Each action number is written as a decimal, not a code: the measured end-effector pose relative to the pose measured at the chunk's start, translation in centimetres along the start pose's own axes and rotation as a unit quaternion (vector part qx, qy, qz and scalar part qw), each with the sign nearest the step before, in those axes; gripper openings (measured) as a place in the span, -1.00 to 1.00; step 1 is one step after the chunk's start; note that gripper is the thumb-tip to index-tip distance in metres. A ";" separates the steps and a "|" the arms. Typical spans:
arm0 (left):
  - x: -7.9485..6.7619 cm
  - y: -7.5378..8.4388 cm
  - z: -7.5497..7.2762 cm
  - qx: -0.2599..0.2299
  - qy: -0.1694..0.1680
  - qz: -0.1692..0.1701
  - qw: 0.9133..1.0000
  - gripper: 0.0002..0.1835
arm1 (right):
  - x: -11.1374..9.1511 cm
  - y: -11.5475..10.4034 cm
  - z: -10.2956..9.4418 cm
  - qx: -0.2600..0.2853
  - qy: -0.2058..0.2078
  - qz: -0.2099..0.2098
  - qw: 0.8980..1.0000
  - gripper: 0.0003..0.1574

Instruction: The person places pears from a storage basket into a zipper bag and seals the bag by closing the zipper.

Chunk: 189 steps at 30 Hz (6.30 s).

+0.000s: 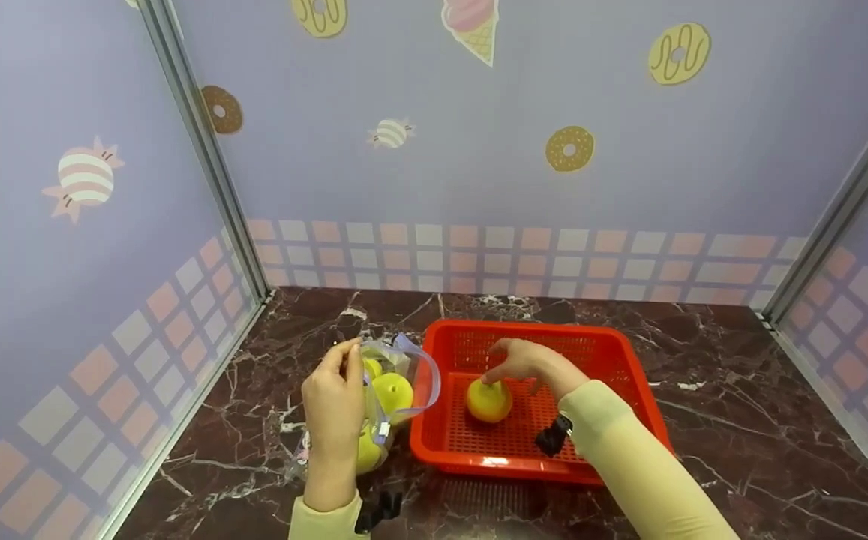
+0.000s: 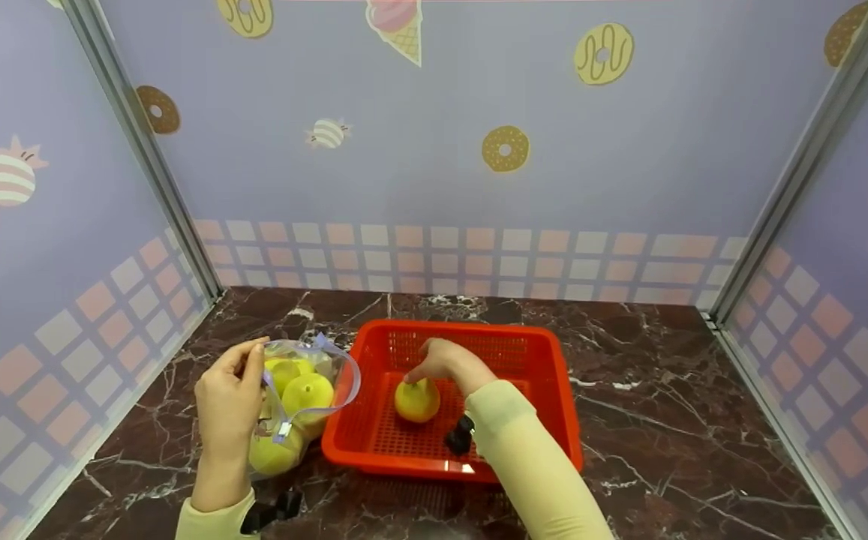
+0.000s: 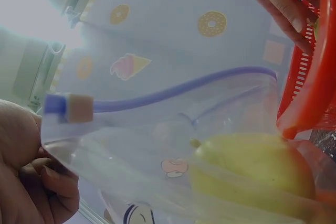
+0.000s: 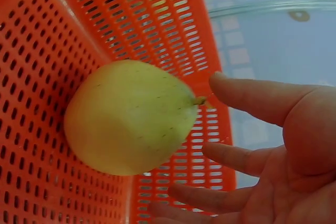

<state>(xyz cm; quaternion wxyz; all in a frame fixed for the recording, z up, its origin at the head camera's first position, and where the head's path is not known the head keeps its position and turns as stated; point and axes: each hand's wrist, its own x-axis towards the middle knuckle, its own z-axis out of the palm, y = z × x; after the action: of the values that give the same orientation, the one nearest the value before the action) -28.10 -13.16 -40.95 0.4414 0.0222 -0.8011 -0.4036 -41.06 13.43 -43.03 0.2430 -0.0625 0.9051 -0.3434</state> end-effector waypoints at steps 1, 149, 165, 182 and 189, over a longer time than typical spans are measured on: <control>0.0 0.0 0.0 0.001 0.000 0.001 1.000 -0.85 | 0.1 0.1 0.1 -0.005 -0.001 0.000 1.000 -0.05; 0.0 -0.1 0.0 0.013 -0.019 0.030 0.999 -0.84 | -4.2 -10.2 10.2 0.158 0.108 -0.365 0.911 -0.20; 0.2 -0.3 -0.1 0.025 0.013 0.026 0.999 -0.86 | -4.5 -9.1 8.1 0.139 0.116 -0.347 0.920 -0.40; 0.2 -0.2 0.0 0.028 0.014 0.015 0.999 -0.85 | -3.4 -6.6 7.1 -0.004 0.061 -0.126 0.990 -0.72; -0.1 -0.3 -0.2 0.026 0.013 0.011 1.000 -0.85 | -2.9 -6.6 7.7 -0.021 0.061 -0.145 0.987 -0.54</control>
<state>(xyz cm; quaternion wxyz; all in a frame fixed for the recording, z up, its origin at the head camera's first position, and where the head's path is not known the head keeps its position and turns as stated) -27.99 -13.44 -41.15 0.4555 0.0302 -0.8058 -0.3772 -35.14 4.73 -42.57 0.1339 -0.1771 0.9066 -0.3589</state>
